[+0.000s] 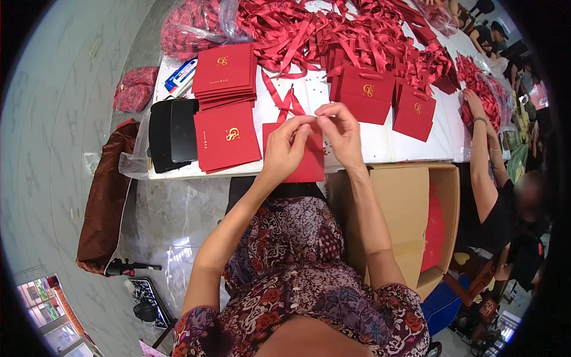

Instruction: The person attaches ribbon handles to red gift bags by threading the ribbons through the bag holes and securing them by hand.

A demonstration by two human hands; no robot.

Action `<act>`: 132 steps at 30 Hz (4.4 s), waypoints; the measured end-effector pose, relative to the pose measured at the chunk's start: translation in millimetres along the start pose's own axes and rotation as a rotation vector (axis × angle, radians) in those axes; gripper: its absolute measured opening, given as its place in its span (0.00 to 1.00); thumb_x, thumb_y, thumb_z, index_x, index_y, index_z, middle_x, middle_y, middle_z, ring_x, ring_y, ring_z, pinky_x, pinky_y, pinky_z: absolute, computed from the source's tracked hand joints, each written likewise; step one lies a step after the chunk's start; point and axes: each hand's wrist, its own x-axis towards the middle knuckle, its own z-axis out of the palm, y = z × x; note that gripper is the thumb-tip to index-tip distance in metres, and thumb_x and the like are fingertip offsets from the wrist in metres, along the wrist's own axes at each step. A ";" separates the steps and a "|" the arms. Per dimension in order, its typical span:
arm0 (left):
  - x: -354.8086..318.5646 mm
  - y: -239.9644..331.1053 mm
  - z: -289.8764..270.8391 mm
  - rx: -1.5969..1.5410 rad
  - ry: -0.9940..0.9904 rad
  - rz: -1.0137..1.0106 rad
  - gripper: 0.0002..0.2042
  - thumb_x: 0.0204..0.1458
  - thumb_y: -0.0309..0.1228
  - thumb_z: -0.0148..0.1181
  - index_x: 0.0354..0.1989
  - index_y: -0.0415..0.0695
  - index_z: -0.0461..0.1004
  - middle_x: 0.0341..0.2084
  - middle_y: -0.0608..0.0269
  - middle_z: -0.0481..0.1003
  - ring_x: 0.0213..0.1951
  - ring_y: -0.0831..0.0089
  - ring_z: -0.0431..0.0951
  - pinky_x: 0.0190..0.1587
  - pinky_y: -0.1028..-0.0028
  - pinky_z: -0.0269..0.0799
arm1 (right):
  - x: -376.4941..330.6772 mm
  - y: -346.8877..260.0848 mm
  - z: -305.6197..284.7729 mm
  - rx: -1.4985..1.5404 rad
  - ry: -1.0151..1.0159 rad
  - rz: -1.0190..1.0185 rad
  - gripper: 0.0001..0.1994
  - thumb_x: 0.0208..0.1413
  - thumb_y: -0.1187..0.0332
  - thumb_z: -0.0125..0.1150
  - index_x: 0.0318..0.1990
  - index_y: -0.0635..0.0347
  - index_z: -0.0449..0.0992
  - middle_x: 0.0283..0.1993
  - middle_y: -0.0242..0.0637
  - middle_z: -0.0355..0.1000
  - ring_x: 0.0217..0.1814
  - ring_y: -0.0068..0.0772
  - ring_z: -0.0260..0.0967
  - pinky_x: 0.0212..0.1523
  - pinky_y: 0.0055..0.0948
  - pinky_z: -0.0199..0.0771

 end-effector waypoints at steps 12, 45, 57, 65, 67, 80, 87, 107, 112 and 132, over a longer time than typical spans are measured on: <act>4.2 -22.8 -32.8 0.623 0.068 0.281 0.10 0.54 0.26 0.60 0.44 0.41 0.78 0.36 0.55 0.75 0.38 0.59 0.74 0.42 0.64 0.71 | -13.7 -79.2 -56.2 0.542 -0.459 0.225 0.05 0.62 0.71 0.58 0.37 0.60 0.68 0.27 0.34 0.69 0.15 0.17 0.60 0.14 0.16 0.58; 11.1 -30.4 -23.0 0.350 -0.056 -0.022 0.14 0.44 0.20 0.66 0.40 0.40 0.73 0.34 0.50 0.81 0.42 0.55 0.82 0.46 0.65 0.75 | -12.7 8.8 29.1 -0.461 0.177 0.206 0.08 0.49 0.74 0.70 0.32 0.62 0.74 0.27 0.35 0.77 0.29 0.25 0.74 0.31 0.24 0.74; 1.8 -4.1 -22.6 0.653 -0.330 0.111 0.13 0.46 0.21 0.63 0.41 0.44 0.75 0.33 0.57 0.75 0.41 0.59 0.74 0.50 0.63 0.59 | 10.0 22.7 -29.1 -0.422 -0.355 0.446 0.13 0.55 0.60 0.67 0.29 0.63 0.83 0.18 0.33 0.71 0.20 0.26 0.64 0.26 0.30 0.64; 3.8 -3.8 -19.6 0.601 -0.235 0.361 0.11 0.46 0.24 0.65 0.40 0.45 0.75 0.34 0.61 0.74 0.41 0.62 0.74 0.48 0.65 0.59 | 35.3 34.2 -32.0 -0.168 -0.559 0.591 0.14 0.55 0.61 0.66 0.28 0.64 0.83 0.16 0.25 0.66 0.22 0.13 0.61 0.24 0.23 0.62; 2.6 -2.3 -18.7 0.599 -0.257 0.338 0.11 0.46 0.24 0.65 0.38 0.46 0.75 0.33 0.62 0.73 0.40 0.62 0.74 0.47 0.65 0.59 | 34.4 38.4 -20.6 -0.348 -0.274 0.609 0.14 0.53 0.60 0.66 0.28 0.63 0.83 0.16 0.30 0.69 0.21 0.20 0.67 0.26 0.26 0.67; 21.4 -30.9 -29.7 0.505 -0.073 0.057 0.12 0.44 0.29 0.70 0.36 0.43 0.76 0.34 0.58 0.78 0.39 0.60 0.79 0.45 0.63 0.63 | -3.3 -8.9 -16.2 -0.614 -0.306 0.262 0.15 0.47 0.56 0.72 0.29 0.60 0.80 0.26 0.37 0.72 0.28 0.36 0.72 0.32 0.33 0.71; 22.9 -31.6 -21.6 0.767 0.136 0.392 0.11 0.52 0.28 0.63 0.43 0.40 0.72 0.32 0.55 0.78 0.38 0.56 0.80 0.41 0.61 0.68 | -7.8 2.7 1.5 -0.396 -0.277 0.385 0.11 0.57 0.65 0.67 0.30 0.64 0.77 0.25 0.28 0.73 0.25 0.16 0.66 0.28 0.23 0.67; -34.7 -15.9 -69.3 -0.019 -0.152 -0.332 0.05 0.61 0.23 0.54 0.43 0.37 0.66 0.28 0.59 0.80 0.30 0.82 0.76 0.34 0.80 0.71 | -2.3 -16.2 26.1 -0.610 -0.108 -0.159 0.11 0.50 0.76 0.61 0.43 0.62 0.73 0.43 0.44 0.70 0.43 0.44 0.71 0.43 0.37 0.73; -19.3 -25.2 -79.5 -0.074 -0.220 -0.399 0.06 0.59 0.25 0.59 0.38 0.36 0.69 0.24 0.62 0.79 0.26 0.82 0.76 0.30 0.80 0.71 | -9.9 -22.2 52.2 -0.345 -0.430 -0.050 0.10 0.54 0.73 0.61 0.44 0.62 0.74 0.42 0.42 0.71 0.42 0.44 0.73 0.42 0.34 0.74; 0.8 -23.3 -82.9 -0.139 -0.172 -0.299 0.10 0.53 0.14 0.56 0.44 0.34 0.68 0.37 0.59 0.72 0.32 0.79 0.79 0.39 0.79 0.75 | -4.4 8.3 56.8 -0.514 -0.264 -0.152 0.06 0.57 0.69 0.63 0.38 0.60 0.77 0.35 0.38 0.74 0.39 0.43 0.74 0.40 0.36 0.74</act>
